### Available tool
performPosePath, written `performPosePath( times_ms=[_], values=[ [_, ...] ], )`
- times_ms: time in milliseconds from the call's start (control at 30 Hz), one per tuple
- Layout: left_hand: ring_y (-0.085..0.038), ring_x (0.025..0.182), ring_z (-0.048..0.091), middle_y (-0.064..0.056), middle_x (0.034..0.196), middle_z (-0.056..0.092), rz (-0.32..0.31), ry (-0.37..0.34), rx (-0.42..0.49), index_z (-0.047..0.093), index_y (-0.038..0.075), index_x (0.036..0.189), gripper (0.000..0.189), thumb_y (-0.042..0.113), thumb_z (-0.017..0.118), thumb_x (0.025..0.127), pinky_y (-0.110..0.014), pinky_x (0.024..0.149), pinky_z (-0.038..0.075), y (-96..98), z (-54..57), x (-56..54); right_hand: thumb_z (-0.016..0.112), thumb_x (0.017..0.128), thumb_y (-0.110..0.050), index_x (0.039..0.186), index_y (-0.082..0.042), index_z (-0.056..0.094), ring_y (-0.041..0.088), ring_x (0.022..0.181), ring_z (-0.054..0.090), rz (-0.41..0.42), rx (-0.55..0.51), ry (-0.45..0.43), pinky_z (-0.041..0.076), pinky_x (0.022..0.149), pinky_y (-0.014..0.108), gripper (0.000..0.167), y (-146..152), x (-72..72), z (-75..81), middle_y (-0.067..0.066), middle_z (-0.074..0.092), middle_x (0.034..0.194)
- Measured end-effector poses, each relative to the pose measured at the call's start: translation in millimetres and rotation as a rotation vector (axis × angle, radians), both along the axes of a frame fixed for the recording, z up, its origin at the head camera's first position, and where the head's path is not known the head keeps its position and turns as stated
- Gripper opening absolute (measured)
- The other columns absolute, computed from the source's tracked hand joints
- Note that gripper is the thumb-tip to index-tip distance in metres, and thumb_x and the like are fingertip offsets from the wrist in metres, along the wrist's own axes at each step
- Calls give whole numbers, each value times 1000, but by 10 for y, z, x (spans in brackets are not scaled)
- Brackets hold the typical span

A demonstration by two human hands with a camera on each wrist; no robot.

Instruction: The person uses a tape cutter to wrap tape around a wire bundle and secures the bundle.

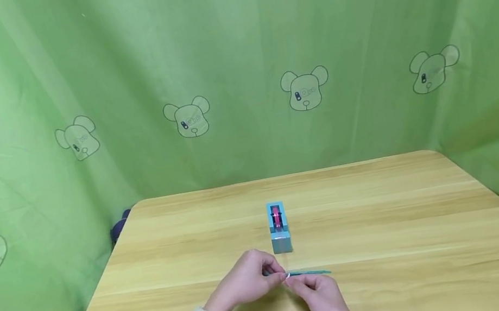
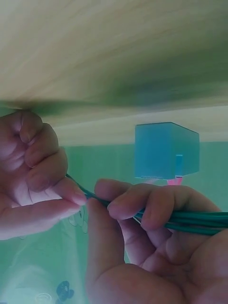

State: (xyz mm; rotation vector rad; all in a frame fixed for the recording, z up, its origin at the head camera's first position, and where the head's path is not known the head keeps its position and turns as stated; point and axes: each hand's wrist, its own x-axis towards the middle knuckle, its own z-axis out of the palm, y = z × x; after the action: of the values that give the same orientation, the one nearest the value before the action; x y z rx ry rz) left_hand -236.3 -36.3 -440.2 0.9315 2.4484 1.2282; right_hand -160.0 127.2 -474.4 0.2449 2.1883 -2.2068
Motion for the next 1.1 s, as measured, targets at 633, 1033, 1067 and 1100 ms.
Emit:
performPosePath(
  times_ms=[633, 1033, 1067, 1100],
  values=[
    [-6, 59, 56, 9, 70, 65, 3, -45, 2, 75, 14, 81, 10, 9, 71, 89, -23, 56, 50, -25, 17, -24, 74, 89, -16, 97, 2, 76, 14, 90, 53, -92, 34, -4, 46, 75, 23, 20, -26, -17, -31, 4, 67, 91],
    [-4, 54, 51, 3, 67, 66, 7, -52, 27, 75, 12, 80, 11, 10, 72, 90, -20, 49, 43, -14, -6, -38, 76, 87, -15, 94, 2, 77, 13, 88, 54, -134, 66, -4, 46, 73, 22, 18, -34, -14, -41, 3, 69, 90],
    [-4, 54, 51, 1, 68, 67, 8, -56, 32, 75, 11, 80, 11, 10, 72, 90, -20, 49, 43, -12, -8, -38, 76, 87, -15, 94, 2, 77, 13, 88, 54, -137, 69, -4, 46, 73, 22, 18, -36, -15, -43, 3, 69, 90],
    [-4, 54, 51, 0, 68, 67, 9, -60, 37, 75, 10, 80, 11, 10, 72, 90, -20, 49, 42, -10, -8, -37, 76, 87, -15, 94, 2, 77, 13, 88, 54, -139, 74, -2, 46, 73, 22, 18, -35, -16, -45, 3, 69, 90]
  ],
)
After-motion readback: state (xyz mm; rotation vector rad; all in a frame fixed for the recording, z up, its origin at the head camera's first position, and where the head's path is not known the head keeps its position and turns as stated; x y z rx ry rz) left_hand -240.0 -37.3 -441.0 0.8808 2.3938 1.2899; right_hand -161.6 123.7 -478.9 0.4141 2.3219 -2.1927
